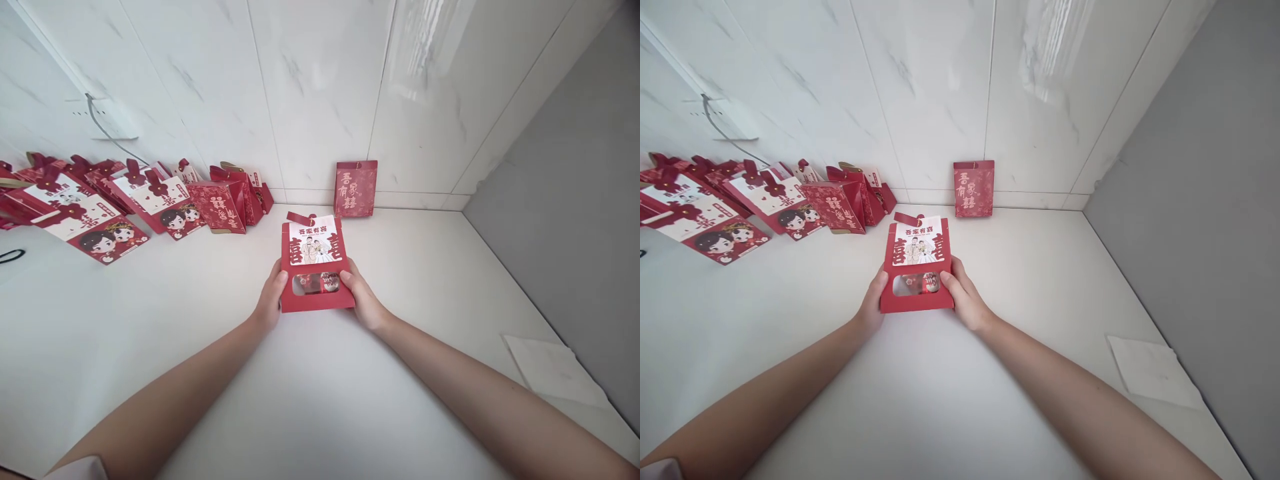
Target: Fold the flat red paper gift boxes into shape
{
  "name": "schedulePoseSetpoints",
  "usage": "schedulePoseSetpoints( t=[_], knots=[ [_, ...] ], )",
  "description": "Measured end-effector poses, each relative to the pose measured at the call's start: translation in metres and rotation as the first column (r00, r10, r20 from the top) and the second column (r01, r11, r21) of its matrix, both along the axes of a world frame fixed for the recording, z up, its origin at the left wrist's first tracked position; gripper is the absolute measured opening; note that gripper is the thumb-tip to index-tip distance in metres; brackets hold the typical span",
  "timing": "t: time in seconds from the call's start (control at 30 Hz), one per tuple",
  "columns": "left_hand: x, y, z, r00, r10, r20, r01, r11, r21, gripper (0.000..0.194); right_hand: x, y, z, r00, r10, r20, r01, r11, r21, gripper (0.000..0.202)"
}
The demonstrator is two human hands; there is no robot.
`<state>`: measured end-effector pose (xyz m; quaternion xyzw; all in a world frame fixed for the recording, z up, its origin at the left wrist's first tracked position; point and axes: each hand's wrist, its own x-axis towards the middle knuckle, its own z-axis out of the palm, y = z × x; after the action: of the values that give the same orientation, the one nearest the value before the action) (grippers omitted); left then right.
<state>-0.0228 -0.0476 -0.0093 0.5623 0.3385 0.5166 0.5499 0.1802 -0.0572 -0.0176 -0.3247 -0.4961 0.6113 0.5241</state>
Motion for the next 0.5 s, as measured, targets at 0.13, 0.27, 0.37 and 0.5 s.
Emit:
schedulePoseSetpoints(
  t=[0.13, 0.27, 0.37, 0.5],
  knots=[
    [0.006, -0.003, 0.007, 0.997, -0.070, 0.014, 0.071, 0.985, -0.160, 0.053, 0.005, 0.001, 0.004, 0.986, -0.162, 0.037, 0.163, 0.986, -0.023, 0.062],
    [0.015, -0.010, 0.017, 0.970, -0.054, 0.237, 0.141, 0.921, -0.364, 0.046, 0.008, 0.007, 0.004, 0.976, -0.215, 0.031, 0.216, 0.975, -0.050, 0.058],
    [0.018, -0.014, 0.019, 0.935, -0.088, 0.345, 0.251, 0.849, -0.465, 0.044, 0.008, 0.008, 0.004, 0.988, -0.157, 0.002, 0.157, 0.987, -0.028, 0.056],
    [0.019, -0.017, 0.015, 0.937, -0.197, 0.288, 0.303, 0.869, -0.391, 0.040, 0.009, 0.002, 0.006, 0.994, -0.035, 0.099, 0.033, 0.999, 0.030, 0.065]
  ],
)
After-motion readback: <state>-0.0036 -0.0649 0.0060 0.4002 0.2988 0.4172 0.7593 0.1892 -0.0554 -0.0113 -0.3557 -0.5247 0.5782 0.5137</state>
